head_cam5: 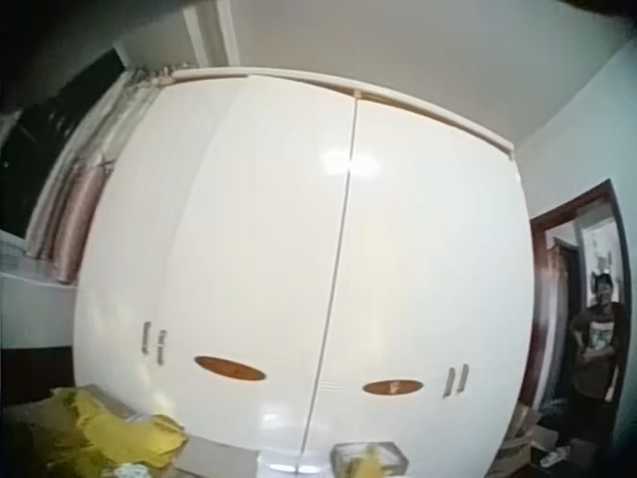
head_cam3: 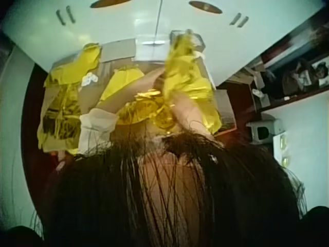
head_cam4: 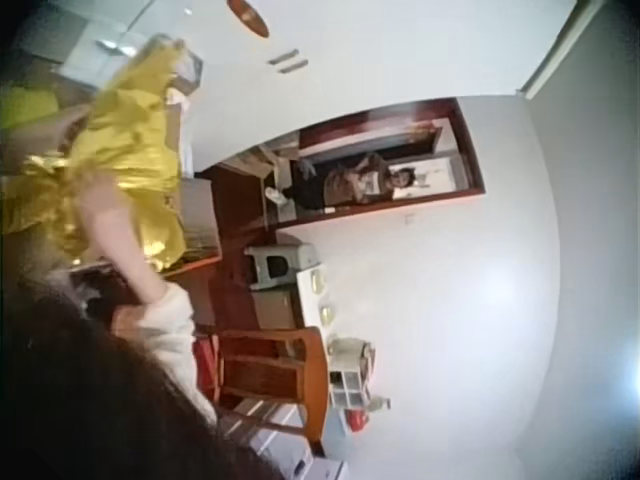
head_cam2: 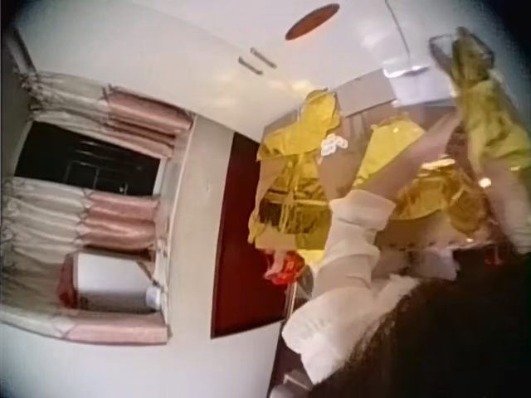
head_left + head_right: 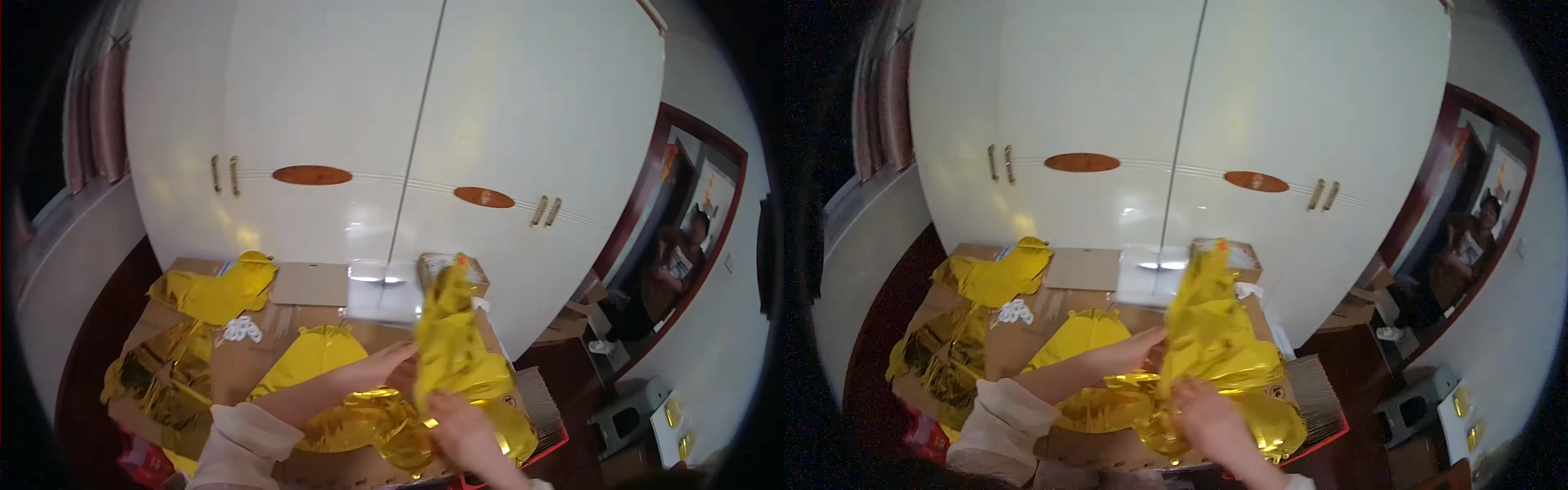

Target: Folding gold-colored foil decorations and placing them into cardboard boxes for packaging.

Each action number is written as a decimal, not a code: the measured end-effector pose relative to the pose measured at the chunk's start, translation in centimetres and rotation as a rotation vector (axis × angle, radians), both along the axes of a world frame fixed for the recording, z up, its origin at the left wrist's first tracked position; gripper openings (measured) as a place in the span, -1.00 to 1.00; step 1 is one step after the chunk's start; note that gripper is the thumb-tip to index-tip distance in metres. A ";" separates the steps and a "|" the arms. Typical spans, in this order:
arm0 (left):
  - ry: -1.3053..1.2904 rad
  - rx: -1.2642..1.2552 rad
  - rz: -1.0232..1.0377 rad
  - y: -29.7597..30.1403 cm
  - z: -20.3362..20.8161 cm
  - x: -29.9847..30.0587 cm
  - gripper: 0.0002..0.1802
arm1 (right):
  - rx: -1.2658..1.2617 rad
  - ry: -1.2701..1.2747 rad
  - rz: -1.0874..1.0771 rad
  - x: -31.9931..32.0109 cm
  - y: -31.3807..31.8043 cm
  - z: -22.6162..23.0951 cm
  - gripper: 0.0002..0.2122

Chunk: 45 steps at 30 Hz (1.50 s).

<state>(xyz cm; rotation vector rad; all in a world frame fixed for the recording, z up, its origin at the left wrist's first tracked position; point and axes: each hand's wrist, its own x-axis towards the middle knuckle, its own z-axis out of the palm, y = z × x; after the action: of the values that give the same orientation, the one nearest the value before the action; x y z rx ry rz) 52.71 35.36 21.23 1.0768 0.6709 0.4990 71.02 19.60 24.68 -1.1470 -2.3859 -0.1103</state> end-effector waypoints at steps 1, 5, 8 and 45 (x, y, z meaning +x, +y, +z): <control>-0.066 0.011 -0.024 -1.0 0.5 -1.9 -0.43 | -0.017 -0.114 0.046 -1.9 -0.2 -2.2 -0.66; 0.040 0.583 0.213 0.6 -9.2 -11.6 -0.44 | -0.006 -0.094 0.101 -11.2 -0.8 -8.4 -0.64; 0.159 0.193 0.474 -0.8 -5.9 -13.3 -0.37 | -0.007 -0.195 0.052 -14.1 -0.1 -10.5 -0.61; 1.202 1.447 0.024 -3.2 -10.8 -16.7 -0.04 | -0.223 0.159 -0.116 -2.2 2.1 -14.2 -0.67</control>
<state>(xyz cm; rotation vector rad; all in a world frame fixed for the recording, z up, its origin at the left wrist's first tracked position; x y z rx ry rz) 36.05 32.11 10.42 2.8262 1.4118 0.2532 68.77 21.70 10.44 -1.3432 -2.2320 0.2072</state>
